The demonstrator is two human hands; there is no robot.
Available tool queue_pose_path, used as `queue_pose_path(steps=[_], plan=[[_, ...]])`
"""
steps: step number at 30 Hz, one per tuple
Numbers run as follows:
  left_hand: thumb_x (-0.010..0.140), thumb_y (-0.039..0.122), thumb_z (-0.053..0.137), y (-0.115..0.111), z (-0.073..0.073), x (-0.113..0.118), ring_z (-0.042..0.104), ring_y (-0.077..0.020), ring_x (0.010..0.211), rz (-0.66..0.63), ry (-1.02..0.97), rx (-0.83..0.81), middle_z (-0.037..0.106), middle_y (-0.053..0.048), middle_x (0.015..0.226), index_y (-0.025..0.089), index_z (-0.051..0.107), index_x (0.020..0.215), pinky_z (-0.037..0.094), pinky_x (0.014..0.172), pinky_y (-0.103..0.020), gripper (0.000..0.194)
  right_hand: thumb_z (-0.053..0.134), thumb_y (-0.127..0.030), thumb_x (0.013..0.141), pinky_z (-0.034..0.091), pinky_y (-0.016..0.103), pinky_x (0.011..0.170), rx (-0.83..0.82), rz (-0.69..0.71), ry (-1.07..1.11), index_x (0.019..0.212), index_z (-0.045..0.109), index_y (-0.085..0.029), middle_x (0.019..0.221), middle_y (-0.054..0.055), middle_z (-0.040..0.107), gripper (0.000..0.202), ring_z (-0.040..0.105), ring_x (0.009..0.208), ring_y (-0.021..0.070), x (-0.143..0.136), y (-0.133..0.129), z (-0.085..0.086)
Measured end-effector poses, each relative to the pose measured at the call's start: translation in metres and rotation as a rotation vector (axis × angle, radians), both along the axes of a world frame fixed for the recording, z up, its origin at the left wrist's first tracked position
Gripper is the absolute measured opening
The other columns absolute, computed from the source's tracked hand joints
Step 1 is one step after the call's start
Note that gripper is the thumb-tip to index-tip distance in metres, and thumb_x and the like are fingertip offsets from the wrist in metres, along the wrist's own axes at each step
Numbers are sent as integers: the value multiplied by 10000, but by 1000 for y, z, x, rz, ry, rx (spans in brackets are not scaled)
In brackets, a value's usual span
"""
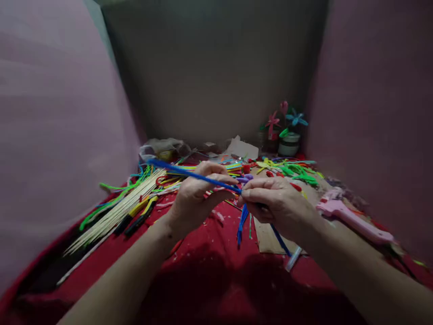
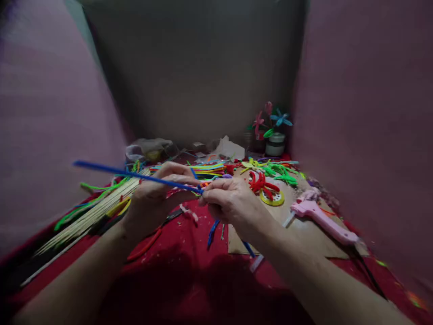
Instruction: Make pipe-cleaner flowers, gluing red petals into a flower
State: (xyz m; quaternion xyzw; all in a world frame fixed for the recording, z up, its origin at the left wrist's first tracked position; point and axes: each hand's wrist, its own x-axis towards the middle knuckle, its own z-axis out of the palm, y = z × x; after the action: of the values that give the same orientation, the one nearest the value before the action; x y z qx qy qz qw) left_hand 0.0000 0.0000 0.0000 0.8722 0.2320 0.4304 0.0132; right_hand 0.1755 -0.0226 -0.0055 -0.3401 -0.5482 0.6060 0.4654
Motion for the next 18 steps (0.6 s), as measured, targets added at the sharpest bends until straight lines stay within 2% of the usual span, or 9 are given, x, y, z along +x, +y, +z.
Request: queue_pose_path(steps=[3, 6, 8, 10, 12, 14, 16, 18], plan=[[737, 158, 636, 0, 1, 2, 502, -141, 823, 17, -12, 155, 563, -25, 822, 202, 664, 858, 422, 726, -281, 132, 544, -171, 657, 109, 190, 338, -31, 59, 13, 532, 520, -137, 332, -79, 333, 131, 202, 310, 25, 1, 1, -1], [748, 182, 624, -4, 5, 3, 481, -148, 783, 14, 26, 128, 595, -25, 779, 190, 668, 769, 400, 732, -296, 50, 529, -166, 664, 110, 193, 340, -42, 87, 0, 565, 540, -139, 331, -85, 315, 104, 190, 310, 30, 1, 1, -2], [766, 217, 602, -8, 7, 4, 485, -150, 758, 15, 32, -39, 604, -26, 753, 174, 659, 734, 392, 738, -302, 78, 512, -164, 675, 130, 195, 349, -22, 83, -53, 559, 527, -146, 347, -84, 310, 119, 201, 324, 35, 1, -1, -2], [784, 259, 572, -10, 7, 4, 494, -147, 714, 5, 0, -340, 593, -25, 713, 154, 641, 717, 395, 709, -295, 142, 490, -163, 696, 171, 199, 373, 77, 50, -174, 538, 493, -154, 389, -70, 331, 159, 241, 361, 43, -1, -5, -2], [789, 290, 548, -9, 6, 3, 493, -137, 656, -50, -68, -702, 572, -20, 674, 137, 619, 713, 395, 649, -277, 184, 470, -151, 711, 206, 211, 415, 292, -72, -365, 515, 454, -158, 444, -53, 349, 197, 283, 416, 53, -4, -11, -2], [771, 296, 555, -6, 3, 3, 475, -120, 607, -129, -144, -998, 547, -10, 646, 125, 595, 705, 382, 599, -255, 188, 462, -134, 714, 212, 230, 456, 548, -260, -569, 506, 425, -159, 470, -47, 337, 212, 288, 452, 62, -8, -16, -3], [747, 293, 579, -3, 2, 3, 445, -99, 581, -144, -197, -1118, 518, 5, 626, 119, 572, 683, 364, 578, -235, 186, 454, -124, 725, 209, 244, 480, 698, -376, -706, 510, 420, -158, 475, -45, 334, 220, 286, 461, 65, -12, -17, -5], [734, 294, 596, -3, 3, 5, 424, -86, 582, -98, -217, -1098, 493, 19, 624, 122, 560, 681, 350, 573, -220, 183, 441, -129, 757, 218, 249, 490, 715, -399, -751, 529, 454, -153, 480, -38, 364, 230, 308, 466, 70, -14, -15, -7]])
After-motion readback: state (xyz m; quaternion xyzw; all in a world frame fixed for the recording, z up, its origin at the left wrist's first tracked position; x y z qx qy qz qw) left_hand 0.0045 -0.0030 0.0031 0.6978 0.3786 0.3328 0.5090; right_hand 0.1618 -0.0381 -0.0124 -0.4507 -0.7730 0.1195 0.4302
